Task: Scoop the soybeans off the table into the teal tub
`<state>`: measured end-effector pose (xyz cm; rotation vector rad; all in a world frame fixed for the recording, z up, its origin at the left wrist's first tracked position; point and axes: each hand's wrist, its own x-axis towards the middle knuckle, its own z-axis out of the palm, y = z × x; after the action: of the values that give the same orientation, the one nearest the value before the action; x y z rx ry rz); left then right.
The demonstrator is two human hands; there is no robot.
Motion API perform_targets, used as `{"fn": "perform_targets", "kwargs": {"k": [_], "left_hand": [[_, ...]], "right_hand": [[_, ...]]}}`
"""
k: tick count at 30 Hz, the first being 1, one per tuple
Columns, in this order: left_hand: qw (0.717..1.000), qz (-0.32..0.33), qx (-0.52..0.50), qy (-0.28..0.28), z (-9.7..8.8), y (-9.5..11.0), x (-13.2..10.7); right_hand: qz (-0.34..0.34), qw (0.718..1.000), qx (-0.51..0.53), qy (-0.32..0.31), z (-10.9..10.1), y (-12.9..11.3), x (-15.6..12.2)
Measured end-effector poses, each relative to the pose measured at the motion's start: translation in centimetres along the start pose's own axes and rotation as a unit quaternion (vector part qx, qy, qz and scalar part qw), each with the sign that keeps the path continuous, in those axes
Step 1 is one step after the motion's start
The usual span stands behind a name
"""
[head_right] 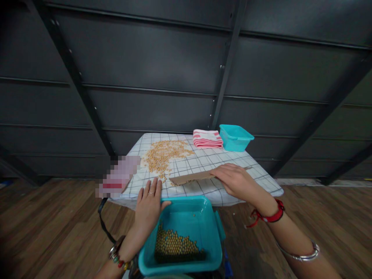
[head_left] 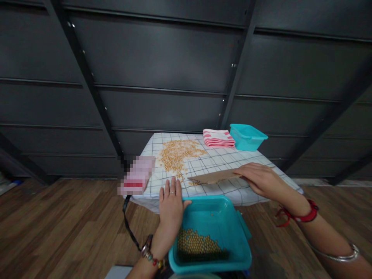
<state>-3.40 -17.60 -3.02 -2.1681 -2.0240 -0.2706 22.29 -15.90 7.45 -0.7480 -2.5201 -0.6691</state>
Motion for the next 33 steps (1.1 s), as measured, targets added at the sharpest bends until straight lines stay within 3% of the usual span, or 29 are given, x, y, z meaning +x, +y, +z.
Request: {"fn": "perform_targets", "kwargs": {"k": [21,28,33], "left_hand": [[0.999,0.009,-0.018,0.026,1.0,-0.3,-0.1],[0.999,0.007,-0.029,0.032,0.9,-0.3,-0.2],[0.999,0.012,-0.023,0.034,1.0,-0.4,-0.3]], "right_hand": [[0.017,0.999,-0.009,-0.036,-0.1,-0.2,-0.8],[-0.004,1.000,0.019,-0.012,-1.0,-1.4,-1.6],[0.002,0.998,0.037,-0.041,-2.0,-2.2,-2.2]]}}
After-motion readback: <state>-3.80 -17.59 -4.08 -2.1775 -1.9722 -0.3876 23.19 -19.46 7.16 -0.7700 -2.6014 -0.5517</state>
